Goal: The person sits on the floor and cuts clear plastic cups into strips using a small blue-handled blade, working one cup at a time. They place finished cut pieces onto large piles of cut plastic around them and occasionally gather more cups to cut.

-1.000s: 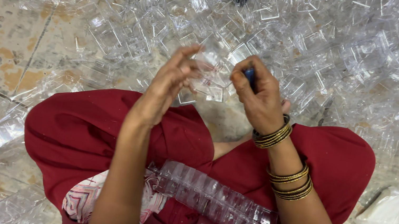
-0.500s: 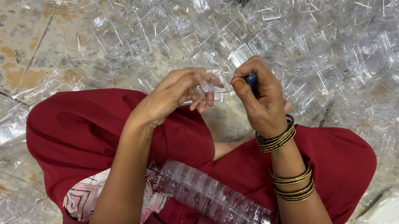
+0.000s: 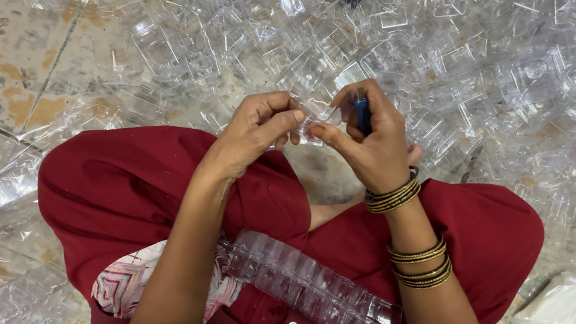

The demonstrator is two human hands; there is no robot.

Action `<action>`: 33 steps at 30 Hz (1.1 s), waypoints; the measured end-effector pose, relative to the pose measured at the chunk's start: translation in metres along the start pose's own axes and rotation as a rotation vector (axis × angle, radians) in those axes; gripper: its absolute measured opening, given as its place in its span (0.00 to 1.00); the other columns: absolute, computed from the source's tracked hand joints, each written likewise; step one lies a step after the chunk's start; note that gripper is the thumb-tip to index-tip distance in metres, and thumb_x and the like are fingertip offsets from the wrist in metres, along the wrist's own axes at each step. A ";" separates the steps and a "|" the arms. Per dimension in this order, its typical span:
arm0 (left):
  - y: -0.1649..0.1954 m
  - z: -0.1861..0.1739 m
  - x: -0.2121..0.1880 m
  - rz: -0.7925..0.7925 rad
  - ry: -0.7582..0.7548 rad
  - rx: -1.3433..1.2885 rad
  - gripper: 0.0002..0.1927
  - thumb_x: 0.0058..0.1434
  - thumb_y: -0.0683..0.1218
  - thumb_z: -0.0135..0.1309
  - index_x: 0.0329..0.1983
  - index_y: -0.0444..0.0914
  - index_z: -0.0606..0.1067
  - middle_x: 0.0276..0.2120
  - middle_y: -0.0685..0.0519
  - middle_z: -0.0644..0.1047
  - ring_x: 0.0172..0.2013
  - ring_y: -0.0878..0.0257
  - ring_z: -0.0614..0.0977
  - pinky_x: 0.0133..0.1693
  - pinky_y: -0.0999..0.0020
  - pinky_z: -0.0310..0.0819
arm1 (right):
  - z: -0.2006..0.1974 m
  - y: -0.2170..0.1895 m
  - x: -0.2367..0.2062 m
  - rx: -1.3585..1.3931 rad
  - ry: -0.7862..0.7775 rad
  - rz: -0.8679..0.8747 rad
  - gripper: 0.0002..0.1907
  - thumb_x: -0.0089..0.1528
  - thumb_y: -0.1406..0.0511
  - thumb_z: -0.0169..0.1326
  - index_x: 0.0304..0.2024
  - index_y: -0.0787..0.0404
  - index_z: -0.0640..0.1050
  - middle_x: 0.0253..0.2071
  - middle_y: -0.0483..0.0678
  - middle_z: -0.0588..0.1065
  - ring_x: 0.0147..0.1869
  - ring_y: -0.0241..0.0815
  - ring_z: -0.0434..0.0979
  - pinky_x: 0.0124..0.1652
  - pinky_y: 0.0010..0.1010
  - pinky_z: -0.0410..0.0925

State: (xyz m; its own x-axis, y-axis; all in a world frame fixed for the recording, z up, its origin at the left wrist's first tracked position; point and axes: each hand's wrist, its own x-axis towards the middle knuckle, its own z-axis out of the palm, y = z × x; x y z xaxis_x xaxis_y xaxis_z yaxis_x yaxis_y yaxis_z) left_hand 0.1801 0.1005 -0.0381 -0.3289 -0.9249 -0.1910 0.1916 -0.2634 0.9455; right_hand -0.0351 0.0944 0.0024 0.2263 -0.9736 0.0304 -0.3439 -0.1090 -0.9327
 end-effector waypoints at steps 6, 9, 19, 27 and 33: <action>0.016 0.003 -0.002 -0.038 -0.009 -0.208 0.16 0.70 0.53 0.51 0.39 0.35 0.78 0.26 0.52 0.81 0.26 0.71 0.78 0.30 0.76 0.71 | 0.001 0.006 0.001 0.074 0.009 -0.039 0.17 0.62 0.61 0.69 0.41 0.61 0.74 0.29 0.37 0.69 0.29 0.23 0.62 0.29 0.20 0.58; 0.023 -0.002 -0.008 0.025 -0.052 -0.272 0.16 0.69 0.53 0.52 0.41 0.34 0.79 0.29 0.51 0.81 0.28 0.70 0.79 0.31 0.76 0.71 | 0.003 0.010 0.001 0.325 0.001 0.124 0.13 0.65 0.60 0.64 0.40 0.61 0.74 0.27 0.38 0.71 0.25 0.23 0.62 0.25 0.19 0.56; -0.009 -0.013 -0.005 -0.005 0.085 -0.151 0.14 0.69 0.49 0.59 0.34 0.34 0.78 0.27 0.49 0.80 0.22 0.70 0.77 0.25 0.77 0.65 | 0.007 0.030 -0.005 0.462 -0.059 0.173 0.13 0.69 0.60 0.58 0.42 0.65 0.75 0.24 0.37 0.67 0.23 0.24 0.59 0.22 0.20 0.52; -0.009 -0.010 -0.004 0.106 0.099 -0.094 0.28 0.64 0.60 0.56 0.60 0.40 0.66 0.43 0.49 0.79 0.39 0.67 0.82 0.34 0.72 0.76 | 0.004 0.022 -0.007 0.042 0.042 -0.092 0.11 0.69 0.62 0.56 0.41 0.65 0.78 0.28 0.34 0.71 0.28 0.24 0.68 0.28 0.20 0.61; -0.005 0.016 0.007 0.243 0.116 0.019 0.37 0.72 0.69 0.46 0.66 0.34 0.67 0.43 0.47 0.80 0.43 0.63 0.78 0.47 0.70 0.72 | 0.009 0.006 -0.010 -0.027 -0.025 -0.196 0.13 0.66 0.64 0.62 0.48 0.63 0.74 0.29 0.40 0.70 0.29 0.29 0.67 0.31 0.24 0.62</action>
State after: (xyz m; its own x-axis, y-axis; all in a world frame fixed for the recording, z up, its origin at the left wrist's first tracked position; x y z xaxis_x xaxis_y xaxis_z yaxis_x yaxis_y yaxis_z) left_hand 0.1615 0.0999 -0.0401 -0.1672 -0.9858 0.0140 0.2343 -0.0259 0.9718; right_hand -0.0317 0.1055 -0.0068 0.3140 -0.9279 0.2012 -0.3149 -0.3017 -0.8999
